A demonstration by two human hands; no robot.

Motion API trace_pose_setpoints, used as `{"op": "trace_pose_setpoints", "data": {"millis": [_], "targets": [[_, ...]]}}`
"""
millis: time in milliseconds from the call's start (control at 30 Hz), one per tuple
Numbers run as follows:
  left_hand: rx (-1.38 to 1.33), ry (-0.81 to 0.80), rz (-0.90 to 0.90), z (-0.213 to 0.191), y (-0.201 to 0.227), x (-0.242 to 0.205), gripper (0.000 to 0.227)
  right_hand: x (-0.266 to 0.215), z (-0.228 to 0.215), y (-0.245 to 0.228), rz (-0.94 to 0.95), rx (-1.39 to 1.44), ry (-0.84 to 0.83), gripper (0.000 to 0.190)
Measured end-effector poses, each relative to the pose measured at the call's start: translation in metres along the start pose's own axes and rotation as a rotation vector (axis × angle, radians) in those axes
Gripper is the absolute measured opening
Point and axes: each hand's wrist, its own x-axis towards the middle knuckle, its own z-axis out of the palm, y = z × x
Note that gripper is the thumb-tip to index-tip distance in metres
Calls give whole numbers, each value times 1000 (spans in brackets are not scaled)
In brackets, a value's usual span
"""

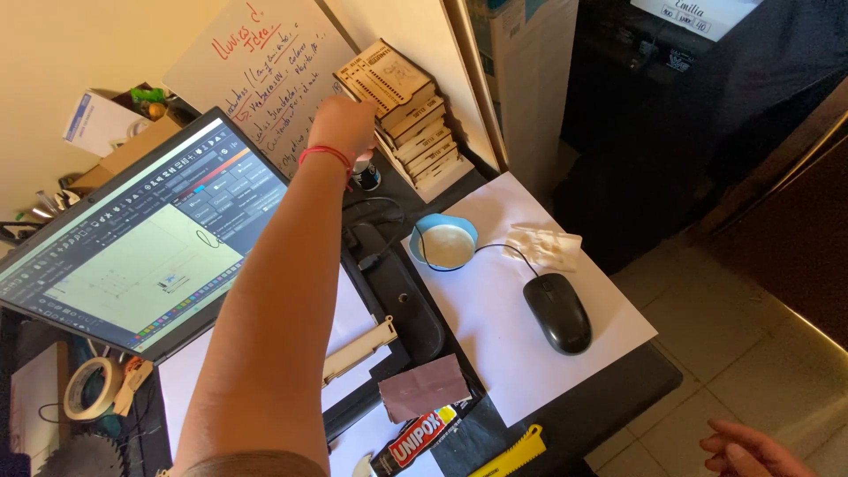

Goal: The person assembles a small wooden box by applying glue to the edges of laser-cut wooden pieces and fitting them together. They use a small stick to spread the glue and then press the pieces into place to form the box structure.

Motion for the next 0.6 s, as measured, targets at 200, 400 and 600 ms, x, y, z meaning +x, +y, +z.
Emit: {"op": "trace_pose_setpoints", "data": {"millis": [200, 400, 600], "targets": [[-173, 64, -8, -4, 3, -15, 36, -7, 11, 5, -93, -130, -32, 38], [-948, 42, -406, -47, 14, -88, 46, -36, 39, -32, -108, -106, 20, 34], [-835, 766, -130, -44, -16, -174, 29, -73, 69, -81, 16, -304, 44, 34]]}}
